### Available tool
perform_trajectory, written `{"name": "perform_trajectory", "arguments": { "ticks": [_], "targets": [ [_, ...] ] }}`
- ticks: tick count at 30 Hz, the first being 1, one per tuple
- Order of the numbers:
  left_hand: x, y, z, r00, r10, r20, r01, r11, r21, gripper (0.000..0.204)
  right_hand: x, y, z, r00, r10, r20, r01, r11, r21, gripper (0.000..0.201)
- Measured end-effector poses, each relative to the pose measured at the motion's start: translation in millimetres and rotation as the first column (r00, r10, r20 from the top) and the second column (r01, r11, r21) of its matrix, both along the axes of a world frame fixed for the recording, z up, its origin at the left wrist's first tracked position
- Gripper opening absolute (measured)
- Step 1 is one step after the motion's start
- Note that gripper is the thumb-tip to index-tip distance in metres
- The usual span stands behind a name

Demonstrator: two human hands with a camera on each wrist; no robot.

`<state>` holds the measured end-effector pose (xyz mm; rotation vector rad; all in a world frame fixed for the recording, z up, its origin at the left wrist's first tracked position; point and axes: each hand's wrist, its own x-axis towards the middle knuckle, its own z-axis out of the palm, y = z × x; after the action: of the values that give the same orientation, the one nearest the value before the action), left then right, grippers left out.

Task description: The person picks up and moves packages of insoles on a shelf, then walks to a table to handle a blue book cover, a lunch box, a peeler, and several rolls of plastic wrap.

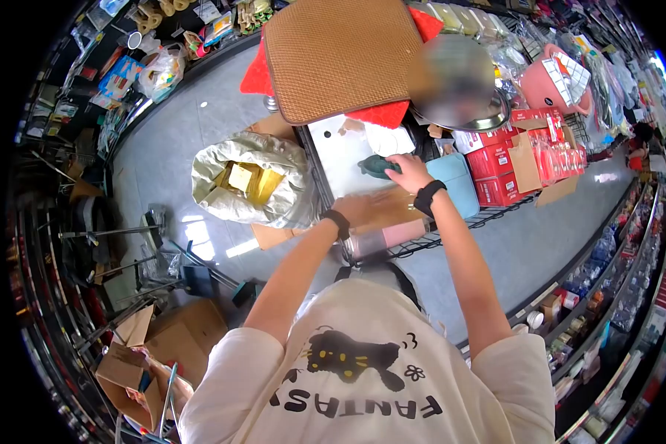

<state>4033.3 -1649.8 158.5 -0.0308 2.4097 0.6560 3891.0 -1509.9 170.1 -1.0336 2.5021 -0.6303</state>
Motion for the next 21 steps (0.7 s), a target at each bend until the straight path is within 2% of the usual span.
{"name": "perform_trajectory", "arguments": {
  "ticks": [1,4,6,7,9,10,13,14,15,17,19,21],
  "targets": [
    [0,0,1,1.000,-0.003,0.019,0.003,1.000,-0.003,0.059,1,-10,10,0.999,0.018,0.027,-0.019,0.999,0.042,0.033],
    [9,0,3,0.993,0.022,-0.116,-0.020,1.000,0.018,0.058,2,-28,7,0.990,0.035,0.134,-0.049,0.994,0.097,0.034],
    [7,-4,12,0.998,0.041,-0.049,-0.039,0.998,0.049,0.059,8,-27,-4,0.982,0.051,0.180,-0.079,0.984,0.157,0.037],
    [6,-5,16,0.999,0.046,-0.013,-0.045,0.997,0.066,0.060,12,-23,-4,0.988,0.073,0.139,-0.107,0.961,0.256,0.039],
    [7,-6,14,0.996,0.067,-0.053,-0.063,0.996,0.069,0.059,21,-10,-2,0.990,0.125,0.061,-0.139,0.884,0.447,0.043],
    [8,-6,14,0.994,0.076,-0.073,-0.070,0.995,0.070,0.059,25,-2,-1,0.982,0.172,0.078,-0.189,0.863,0.469,0.052],
    [5,-4,47,0.997,0.058,-0.042,-0.050,0.984,0.174,0.055,32,24,-25,0.956,0.290,0.052,-0.267,0.778,0.568,0.063],
    [6,-1,32,0.997,0.051,-0.054,-0.044,0.990,0.132,0.054,35,27,-17,0.960,0.258,0.107,-0.273,0.787,0.553,0.068],
    [7,2,6,0.997,0.044,-0.064,-0.038,0.995,0.090,0.053,38,31,-16,0.962,0.260,0.082,-0.262,0.803,0.536,0.068],
    [7,4,-5,0.999,0.027,-0.043,-0.024,0.998,0.049,0.050,42,35,-14,0.964,0.263,0.031,-0.243,0.832,0.498,0.067],
    [2,4,-7,1.000,0.006,0.017,-0.007,0.999,0.053,0.047,44,36,-7,0.962,0.270,0.040,-0.256,0.848,0.465,0.055],
    [2,2,1,1.000,0.007,-0.006,-0.006,0.992,0.122,0.046,41,38,-10,0.957,0.289,0.014,-0.265,0.856,0.444,0.043]
  ]
}}
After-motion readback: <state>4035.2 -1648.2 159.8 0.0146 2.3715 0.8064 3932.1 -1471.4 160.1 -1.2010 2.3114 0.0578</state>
